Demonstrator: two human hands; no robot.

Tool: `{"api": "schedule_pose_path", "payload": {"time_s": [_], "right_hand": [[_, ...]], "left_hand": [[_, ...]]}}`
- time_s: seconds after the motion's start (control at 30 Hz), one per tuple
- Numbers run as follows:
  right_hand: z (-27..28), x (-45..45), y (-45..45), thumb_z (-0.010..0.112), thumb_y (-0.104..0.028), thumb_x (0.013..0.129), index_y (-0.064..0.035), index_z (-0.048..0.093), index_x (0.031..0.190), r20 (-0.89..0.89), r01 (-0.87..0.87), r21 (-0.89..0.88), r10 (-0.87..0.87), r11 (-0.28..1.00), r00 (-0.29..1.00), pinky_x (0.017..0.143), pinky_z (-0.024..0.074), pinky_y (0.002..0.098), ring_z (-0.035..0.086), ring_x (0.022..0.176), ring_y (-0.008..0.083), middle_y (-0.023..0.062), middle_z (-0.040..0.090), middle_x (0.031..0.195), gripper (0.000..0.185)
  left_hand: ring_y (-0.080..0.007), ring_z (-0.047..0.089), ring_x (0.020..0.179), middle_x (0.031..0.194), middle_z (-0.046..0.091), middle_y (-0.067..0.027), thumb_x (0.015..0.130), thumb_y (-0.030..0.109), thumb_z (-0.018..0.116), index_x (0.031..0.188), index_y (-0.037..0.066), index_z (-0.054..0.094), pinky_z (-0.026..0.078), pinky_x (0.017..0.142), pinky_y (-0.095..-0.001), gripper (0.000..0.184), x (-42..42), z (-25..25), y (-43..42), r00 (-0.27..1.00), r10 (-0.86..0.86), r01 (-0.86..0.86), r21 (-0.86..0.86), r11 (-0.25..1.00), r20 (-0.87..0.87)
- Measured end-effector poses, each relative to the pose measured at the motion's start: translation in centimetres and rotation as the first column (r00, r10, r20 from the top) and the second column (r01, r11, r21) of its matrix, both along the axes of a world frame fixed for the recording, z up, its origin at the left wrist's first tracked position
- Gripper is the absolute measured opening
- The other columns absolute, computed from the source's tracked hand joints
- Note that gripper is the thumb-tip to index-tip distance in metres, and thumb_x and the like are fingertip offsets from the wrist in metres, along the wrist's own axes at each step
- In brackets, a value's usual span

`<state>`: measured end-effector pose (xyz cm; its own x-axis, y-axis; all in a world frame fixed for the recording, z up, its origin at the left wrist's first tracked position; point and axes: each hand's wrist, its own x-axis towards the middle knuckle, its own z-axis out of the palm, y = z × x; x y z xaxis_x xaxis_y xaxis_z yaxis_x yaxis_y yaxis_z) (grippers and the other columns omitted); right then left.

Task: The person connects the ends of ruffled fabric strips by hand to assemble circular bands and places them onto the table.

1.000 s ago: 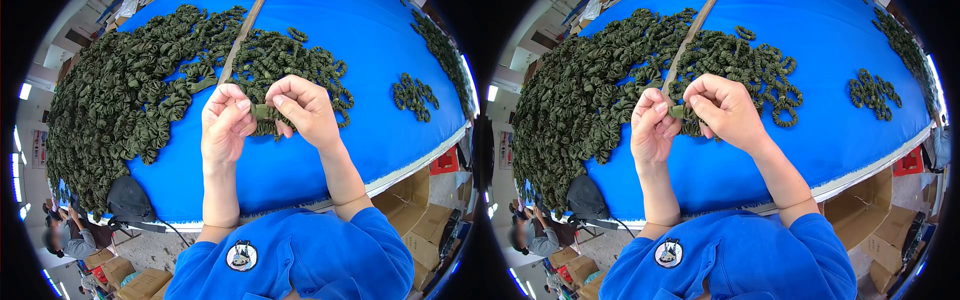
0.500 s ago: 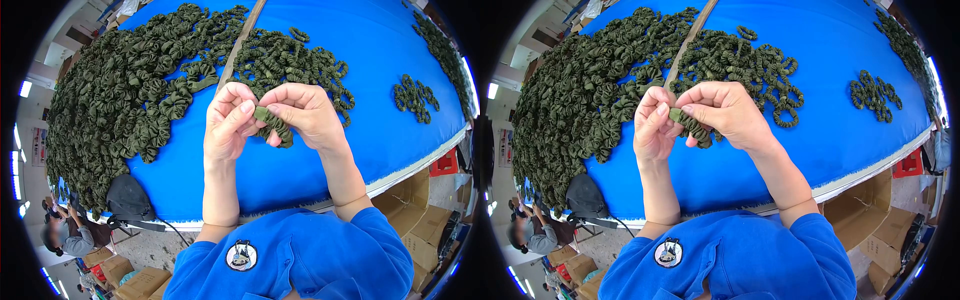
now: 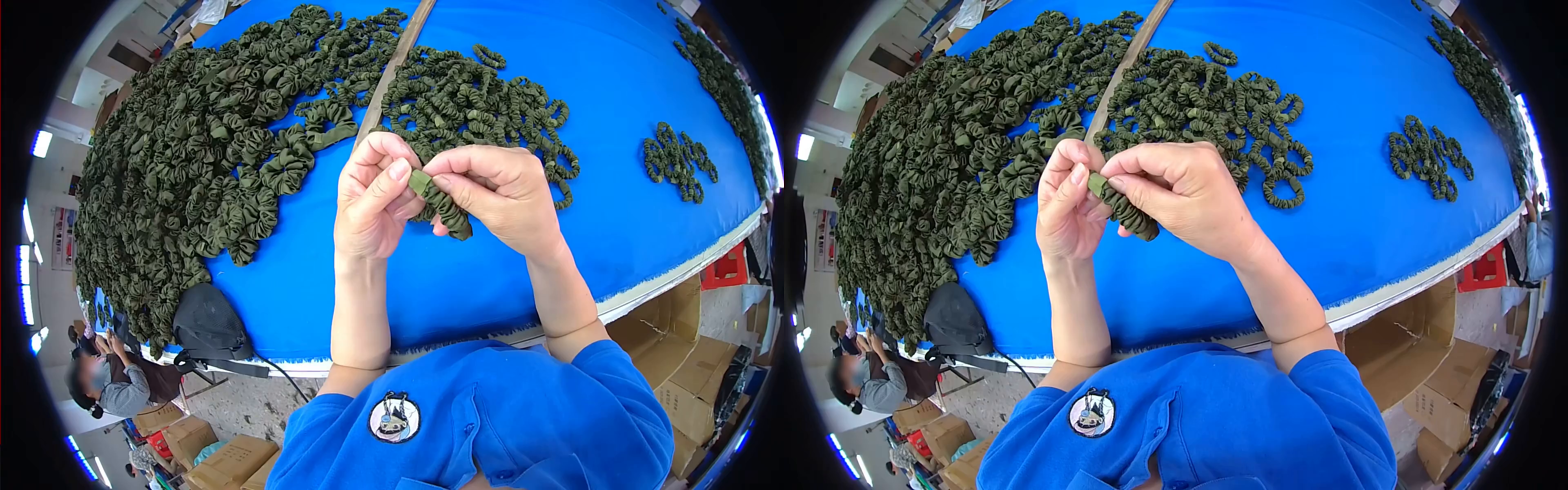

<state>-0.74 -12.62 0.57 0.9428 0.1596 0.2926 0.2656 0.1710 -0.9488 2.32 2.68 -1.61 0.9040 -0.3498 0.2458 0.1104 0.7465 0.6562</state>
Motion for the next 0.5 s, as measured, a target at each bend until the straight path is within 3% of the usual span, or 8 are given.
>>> {"api": "schedule_pose_path", "payload": {"time_s": [0.5], "right_hand": [[0.2,-0.19,0.18,0.057,0.005,0.082,0.0047,0.063,0.086,-0.042,-0.007,0.056,0.01,0.998,0.999,0.042,0.0473,0.0193,0.061,0.048,0.0145,0.0066,0.062,0.066,0.007]], "left_hand": [[-0.0029,0.032,0.047,0.077,0.054,-0.0073,0.084,0.001,0.056,0.094,0.0,0.051,0.024,0.039,-0.0141,0.011,0.22,-0.37,-0.02,0.998,-0.061,0.059,-0.083,0.995,-0.017]]}}
